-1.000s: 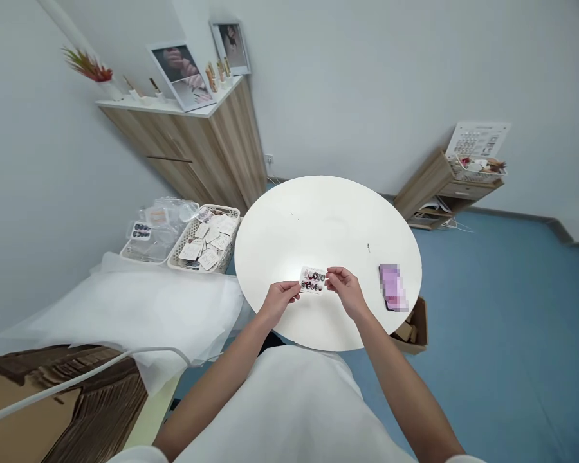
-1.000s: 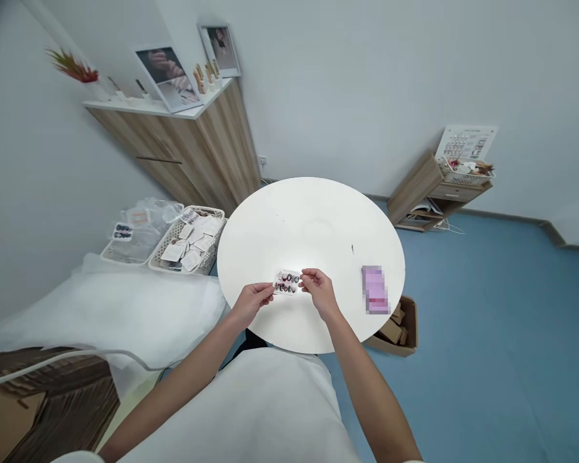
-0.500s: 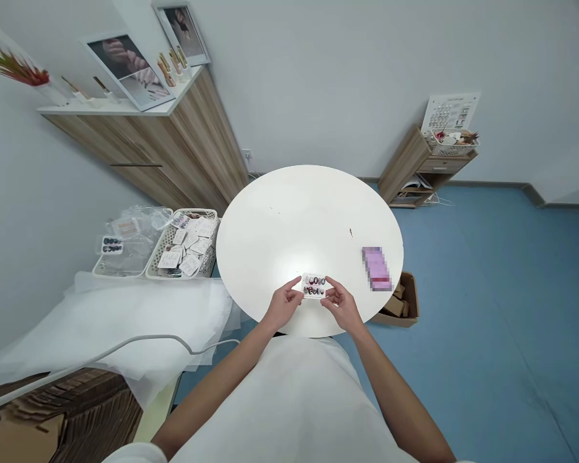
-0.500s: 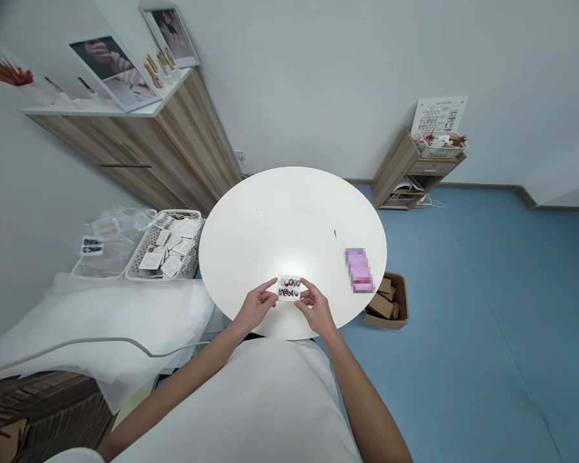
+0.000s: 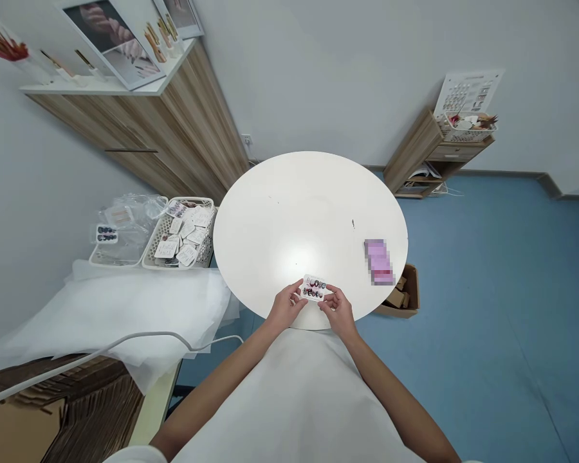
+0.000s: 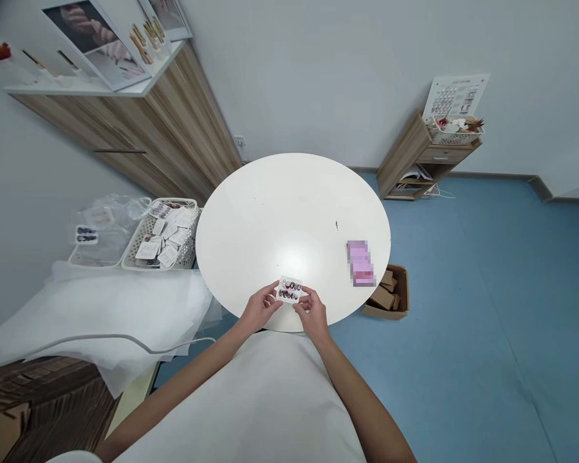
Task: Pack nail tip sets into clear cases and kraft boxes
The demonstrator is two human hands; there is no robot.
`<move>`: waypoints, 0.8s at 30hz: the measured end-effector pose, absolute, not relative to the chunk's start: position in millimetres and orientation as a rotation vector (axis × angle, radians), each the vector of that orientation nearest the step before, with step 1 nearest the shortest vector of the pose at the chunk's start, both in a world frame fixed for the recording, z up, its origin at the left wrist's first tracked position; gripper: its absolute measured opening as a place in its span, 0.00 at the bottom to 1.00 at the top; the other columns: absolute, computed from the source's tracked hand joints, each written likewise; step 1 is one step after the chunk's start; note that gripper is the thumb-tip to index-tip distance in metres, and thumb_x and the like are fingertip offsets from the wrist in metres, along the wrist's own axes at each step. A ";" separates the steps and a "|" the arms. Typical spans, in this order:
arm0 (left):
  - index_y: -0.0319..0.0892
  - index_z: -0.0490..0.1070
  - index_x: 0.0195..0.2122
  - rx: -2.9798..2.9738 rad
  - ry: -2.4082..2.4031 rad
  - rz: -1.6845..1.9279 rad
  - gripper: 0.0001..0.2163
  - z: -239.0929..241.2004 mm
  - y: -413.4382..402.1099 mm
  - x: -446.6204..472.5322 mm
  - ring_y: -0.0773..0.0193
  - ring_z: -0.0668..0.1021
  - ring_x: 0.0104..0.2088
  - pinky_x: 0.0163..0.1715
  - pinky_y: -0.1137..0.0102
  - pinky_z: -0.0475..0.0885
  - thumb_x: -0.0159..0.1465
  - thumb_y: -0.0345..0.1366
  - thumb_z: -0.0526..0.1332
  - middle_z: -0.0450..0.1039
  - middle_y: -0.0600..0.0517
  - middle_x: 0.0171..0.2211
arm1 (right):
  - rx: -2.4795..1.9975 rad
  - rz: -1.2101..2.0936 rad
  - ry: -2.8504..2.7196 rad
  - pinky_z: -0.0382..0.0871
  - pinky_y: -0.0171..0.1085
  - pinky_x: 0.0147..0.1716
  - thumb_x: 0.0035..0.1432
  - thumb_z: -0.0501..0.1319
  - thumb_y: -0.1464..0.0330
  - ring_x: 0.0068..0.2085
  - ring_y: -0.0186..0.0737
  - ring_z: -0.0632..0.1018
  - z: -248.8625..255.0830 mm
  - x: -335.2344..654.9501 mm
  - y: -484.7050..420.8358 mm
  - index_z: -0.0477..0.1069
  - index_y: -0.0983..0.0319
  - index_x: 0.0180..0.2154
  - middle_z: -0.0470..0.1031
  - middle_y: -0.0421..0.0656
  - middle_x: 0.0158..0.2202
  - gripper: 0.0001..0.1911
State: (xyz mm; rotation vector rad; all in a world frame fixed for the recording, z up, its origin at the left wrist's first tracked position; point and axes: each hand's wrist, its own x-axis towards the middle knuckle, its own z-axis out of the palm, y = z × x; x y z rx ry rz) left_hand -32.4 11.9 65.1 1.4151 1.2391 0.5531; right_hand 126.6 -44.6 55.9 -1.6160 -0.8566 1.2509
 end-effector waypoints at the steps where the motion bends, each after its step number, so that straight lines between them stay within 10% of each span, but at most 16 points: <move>1: 0.47 0.62 0.52 1.412 1.249 0.556 0.24 63.2 11.0 -32.1 0.71 0.67 0.25 0.27 0.73 0.67 0.52 0.38 0.60 0.65 0.52 0.34 | -1.625 1.255 -0.859 0.67 0.39 0.33 0.44 0.60 0.66 0.29 0.35 0.71 52.8 126.3 -44.7 0.61 0.59 0.46 0.70 0.40 0.30 0.24; 24: 0.43 0.58 0.54 1.408 1.553 0.518 0.24 26.0 64.9 -106.7 0.65 0.70 0.37 0.33 0.70 0.69 0.54 0.36 0.58 0.61 0.47 0.40 | -1.842 1.241 -1.338 0.68 0.39 0.32 0.48 0.55 0.71 0.27 0.33 0.69 24.7 44.8 45.6 0.62 0.59 0.49 0.66 0.42 0.37 0.23</move>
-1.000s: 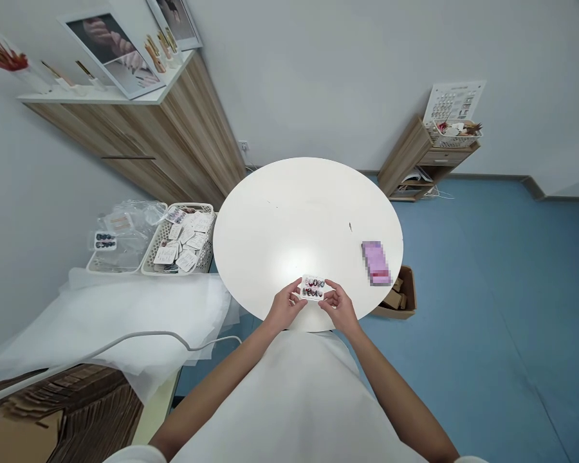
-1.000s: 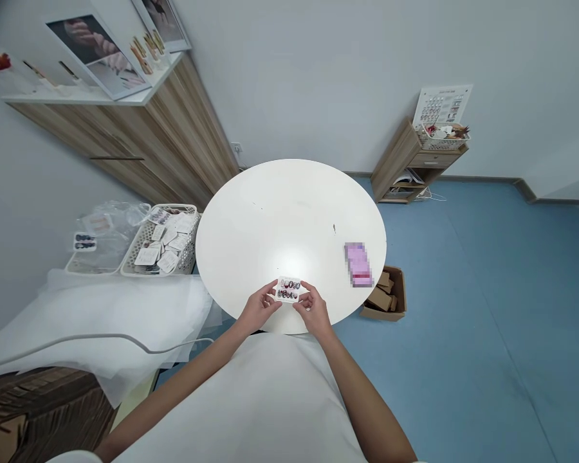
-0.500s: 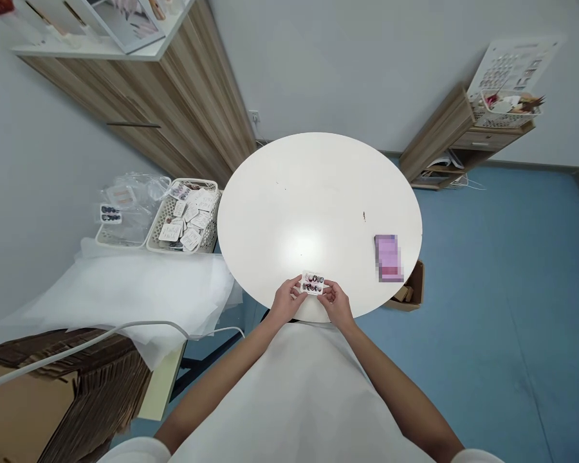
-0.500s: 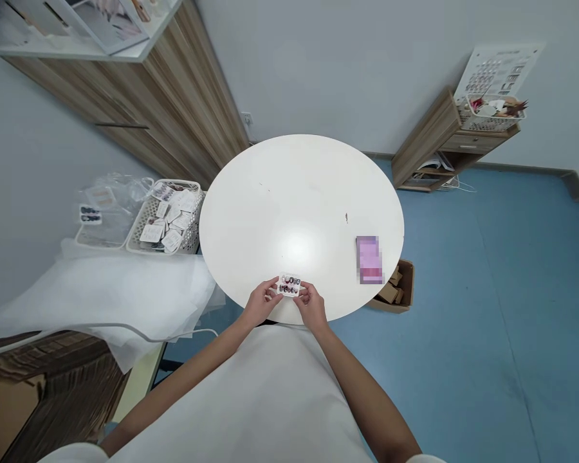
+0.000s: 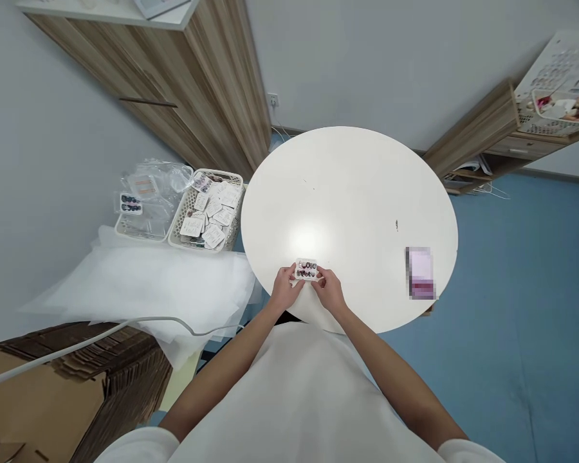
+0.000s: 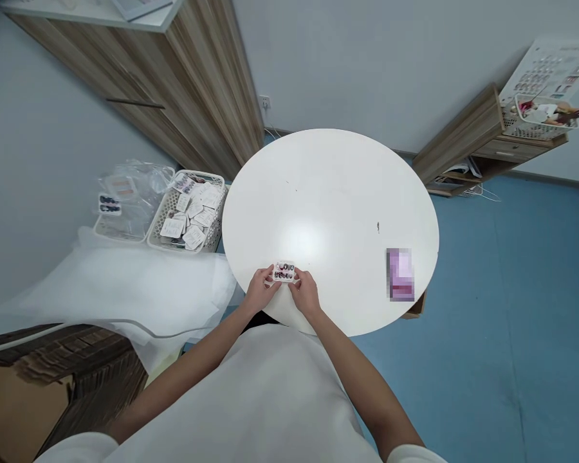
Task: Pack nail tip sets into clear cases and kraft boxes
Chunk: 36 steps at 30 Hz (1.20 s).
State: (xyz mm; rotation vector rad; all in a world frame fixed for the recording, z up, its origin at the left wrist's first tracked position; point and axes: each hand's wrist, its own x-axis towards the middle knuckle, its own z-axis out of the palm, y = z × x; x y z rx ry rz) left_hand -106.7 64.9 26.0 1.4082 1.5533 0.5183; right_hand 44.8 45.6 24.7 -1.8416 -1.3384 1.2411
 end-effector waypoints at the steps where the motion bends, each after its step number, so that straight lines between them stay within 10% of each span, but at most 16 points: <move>1: 0.42 0.58 0.54 1.409 1.564 0.506 0.25 24.1 72.4 -116.4 0.64 0.70 0.37 0.33 0.70 0.69 0.55 0.36 0.58 0.61 0.47 0.40 | -1.857 1.255 -1.361 0.68 0.38 0.32 0.48 0.55 0.71 0.27 0.33 0.69 23.8 34.5 55.2 0.61 0.58 0.50 0.66 0.42 0.37 0.24; 36: 0.42 0.47 0.58 1.118 1.538 0.694 0.31 -2.1 153.2 -220.2 0.59 0.63 0.55 0.54 0.60 0.58 0.53 0.26 0.55 0.58 0.45 0.55 | -1.635 1.593 -0.870 0.59 0.44 0.51 0.46 0.56 0.71 0.56 0.39 0.61 15.2 -89.6 137.4 0.49 0.54 0.56 0.55 0.45 0.58 0.35</move>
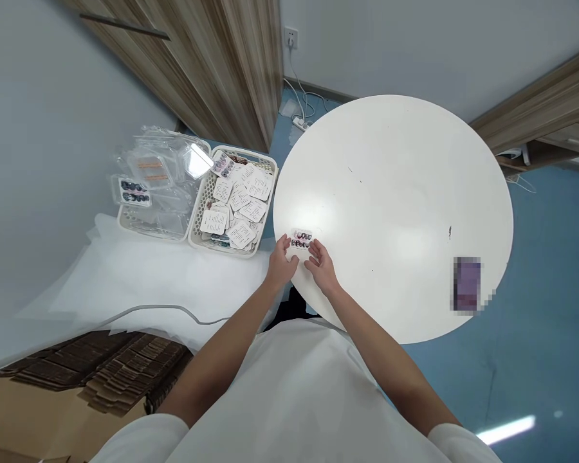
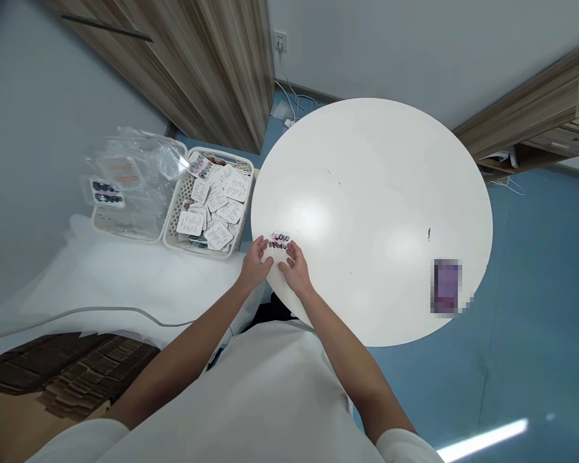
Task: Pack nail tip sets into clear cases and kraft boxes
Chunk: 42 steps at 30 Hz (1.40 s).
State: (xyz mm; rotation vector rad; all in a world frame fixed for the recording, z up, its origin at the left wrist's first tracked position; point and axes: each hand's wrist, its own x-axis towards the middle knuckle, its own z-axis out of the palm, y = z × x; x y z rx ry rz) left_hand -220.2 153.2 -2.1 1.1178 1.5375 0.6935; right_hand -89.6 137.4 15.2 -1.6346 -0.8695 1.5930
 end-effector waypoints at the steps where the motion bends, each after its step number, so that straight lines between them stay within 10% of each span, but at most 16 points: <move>1: 0.43 0.47 0.58 1.117 1.532 0.702 0.31 -2.2 154.0 -220.8 0.59 0.63 0.55 0.54 0.59 0.58 0.53 0.26 0.55 0.58 0.45 0.55 | -1.634 1.593 -0.871 0.59 0.45 0.51 0.46 0.56 0.71 0.56 0.39 0.61 15.2 -90.0 138.0 0.49 0.54 0.56 0.55 0.45 0.58 0.35; 42: 0.44 0.63 0.47 0.944 1.865 0.944 0.16 47.1 -11.8 -208.6 0.63 0.72 0.44 0.44 0.65 0.66 0.57 0.38 0.56 0.69 0.48 0.42 | -1.560 1.586 -0.981 0.69 0.41 0.33 0.48 0.55 0.64 0.29 0.35 0.72 50.4 -1.2 28.8 0.63 0.59 0.44 0.69 0.45 0.39 0.19</move>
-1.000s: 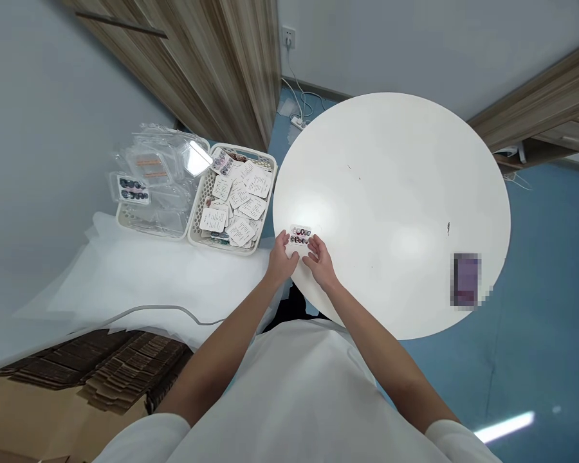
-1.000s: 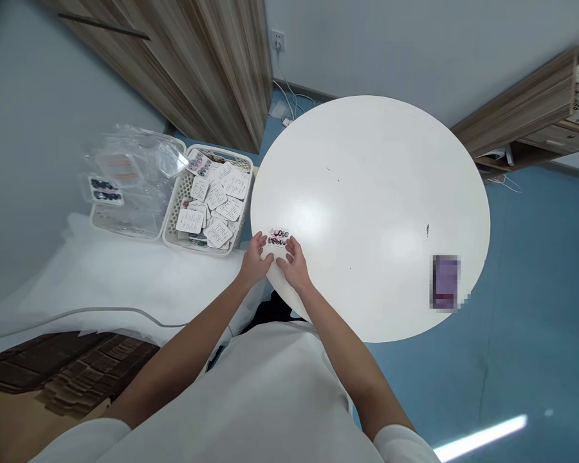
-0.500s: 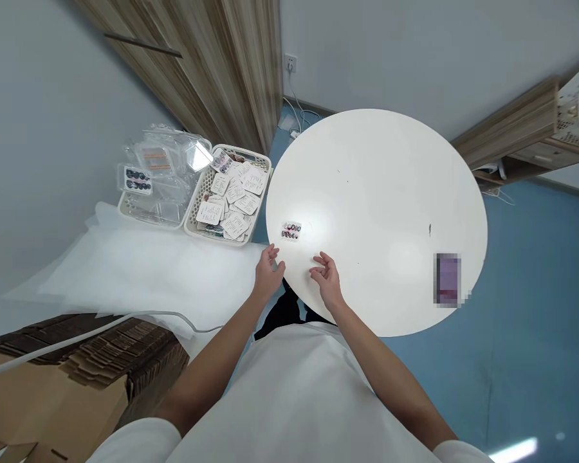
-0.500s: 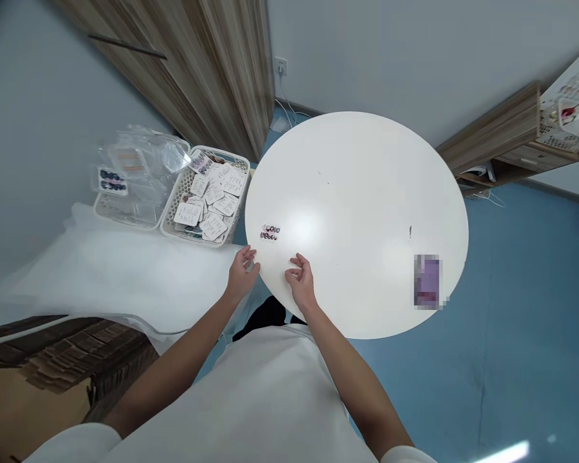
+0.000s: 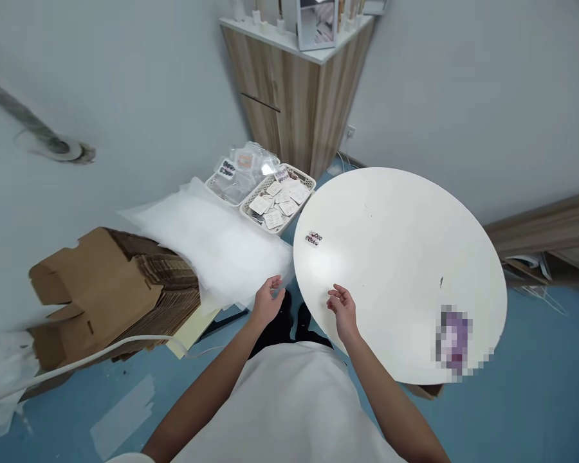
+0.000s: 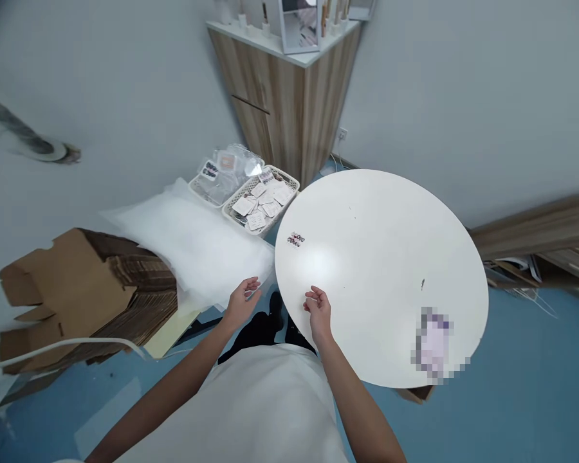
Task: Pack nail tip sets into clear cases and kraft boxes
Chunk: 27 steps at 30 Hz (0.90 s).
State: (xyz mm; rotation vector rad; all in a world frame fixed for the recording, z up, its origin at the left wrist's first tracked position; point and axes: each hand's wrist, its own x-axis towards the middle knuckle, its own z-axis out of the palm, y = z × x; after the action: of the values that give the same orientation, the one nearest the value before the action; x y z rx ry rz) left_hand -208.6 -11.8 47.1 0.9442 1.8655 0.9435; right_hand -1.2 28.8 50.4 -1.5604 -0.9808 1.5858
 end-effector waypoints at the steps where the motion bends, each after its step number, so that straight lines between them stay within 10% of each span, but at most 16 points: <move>1: 0.44 0.63 0.47 0.940 1.873 0.957 0.16 50.0 -17.8 -210.1 0.62 0.72 0.44 0.44 0.64 0.66 0.56 0.39 0.56 0.69 0.48 0.42 | -1.553 1.597 -0.993 0.70 0.40 0.33 0.48 0.55 0.63 0.29 0.34 0.72 50.9 -2.4 27.9 0.64 0.59 0.43 0.69 0.44 0.38 0.18; 27: 0.44 0.63 0.47 1.096 1.880 1.167 0.17 81.9 -25.4 -343.8 0.62 0.72 0.43 0.42 0.64 0.67 0.55 0.37 0.57 0.66 0.48 0.48 | -1.329 1.593 -1.615 0.66 0.40 0.34 0.47 0.57 0.61 0.32 0.36 0.71 83.2 -178.1 49.1 0.66 0.61 0.40 0.70 0.45 0.37 0.17</move>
State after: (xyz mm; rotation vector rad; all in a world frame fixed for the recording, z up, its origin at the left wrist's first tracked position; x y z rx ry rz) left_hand -343.8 -25.4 81.9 1.0961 1.8798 1.1672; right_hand -178.1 49.1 83.2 -1.3294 -1.6150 1.5927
